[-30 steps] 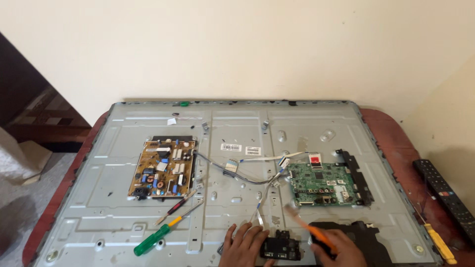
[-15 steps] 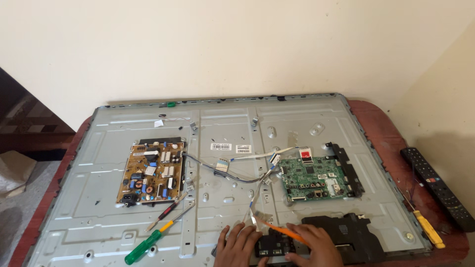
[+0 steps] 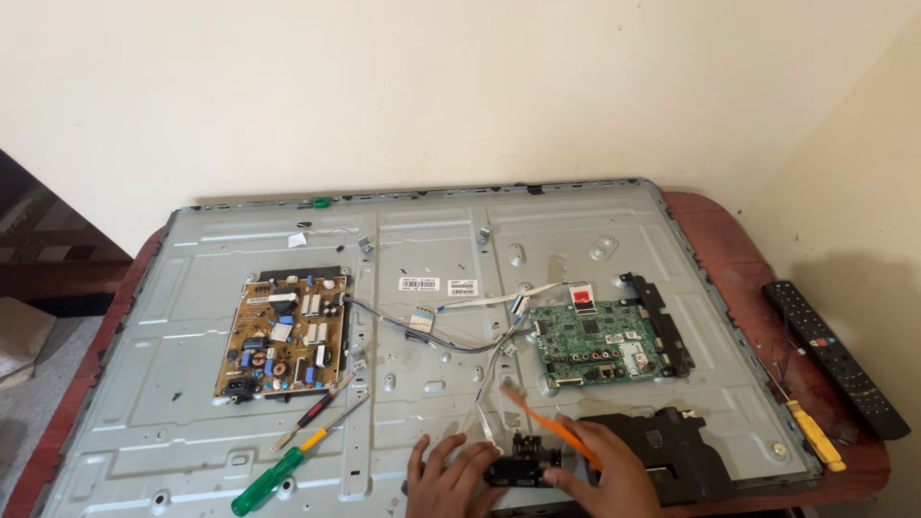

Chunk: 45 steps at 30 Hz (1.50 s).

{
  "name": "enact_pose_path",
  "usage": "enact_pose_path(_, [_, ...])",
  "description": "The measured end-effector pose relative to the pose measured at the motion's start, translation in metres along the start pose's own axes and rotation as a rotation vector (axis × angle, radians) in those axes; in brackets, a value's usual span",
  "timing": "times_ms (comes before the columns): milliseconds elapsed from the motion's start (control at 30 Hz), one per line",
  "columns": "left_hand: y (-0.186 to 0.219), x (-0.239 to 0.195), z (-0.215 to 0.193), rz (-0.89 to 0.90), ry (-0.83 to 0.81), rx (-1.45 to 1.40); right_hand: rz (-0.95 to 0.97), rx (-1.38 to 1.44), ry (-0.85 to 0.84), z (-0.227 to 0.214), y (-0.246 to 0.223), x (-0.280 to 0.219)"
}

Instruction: The person cleans a small black electronic component with an orange toothbrush, then uses a green screwdriver to tighten screws on the component and a larger circuit board. The person works on the back of a disassembled television set.

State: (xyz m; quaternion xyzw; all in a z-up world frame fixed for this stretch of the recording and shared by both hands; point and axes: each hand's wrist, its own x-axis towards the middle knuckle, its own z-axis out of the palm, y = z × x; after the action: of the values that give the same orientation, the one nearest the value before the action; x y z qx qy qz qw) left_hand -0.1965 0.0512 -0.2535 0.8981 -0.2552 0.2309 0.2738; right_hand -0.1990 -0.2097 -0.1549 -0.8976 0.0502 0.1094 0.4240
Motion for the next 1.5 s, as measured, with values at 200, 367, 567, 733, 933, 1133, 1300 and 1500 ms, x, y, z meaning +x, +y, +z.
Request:
enact_pose_path(200, [0.016, 0.018, -0.012, -0.004, 0.142, 0.019, 0.022, 0.386, -0.039, 0.011, 0.019, 0.002])
enact_pose_path(367, [0.024, 0.032, -0.028, -0.077, 0.055, -0.087, 0.037, 0.328, 0.027, 0.018, 0.025, 0.001])
enact_pose_path(567, [0.032, 0.036, -0.031, -0.089, 0.087, -0.142, 0.062, 0.306, 0.075, 0.023, 0.034, 0.003])
enact_pose_path(733, [0.029, 0.037, -0.029, -0.190, 0.034, -0.172, 0.051, 0.320, 0.051, 0.022, 0.037, 0.005])
enact_pose_path(933, [0.020, 0.038, -0.032, -0.043, 0.115, -0.091, 0.116, 0.297, 0.048, 0.016, 0.032, 0.003])
enact_pose_path(1133, [0.021, 0.046, -0.040, -0.030, -0.036, -0.118, 0.119, 0.216, 0.148, 0.010, 0.018, 0.011])
enact_pose_path(1300, [0.030, 0.052, -0.044, -0.156, -0.232, -0.127, 0.137, -0.172, 0.131, 0.009, 0.009, 0.007])
enact_pose_path(1500, [0.036, 0.052, -0.042, -0.222, -0.226, -0.099, 0.191, -0.362, 0.084, 0.013, -0.001, 0.006])
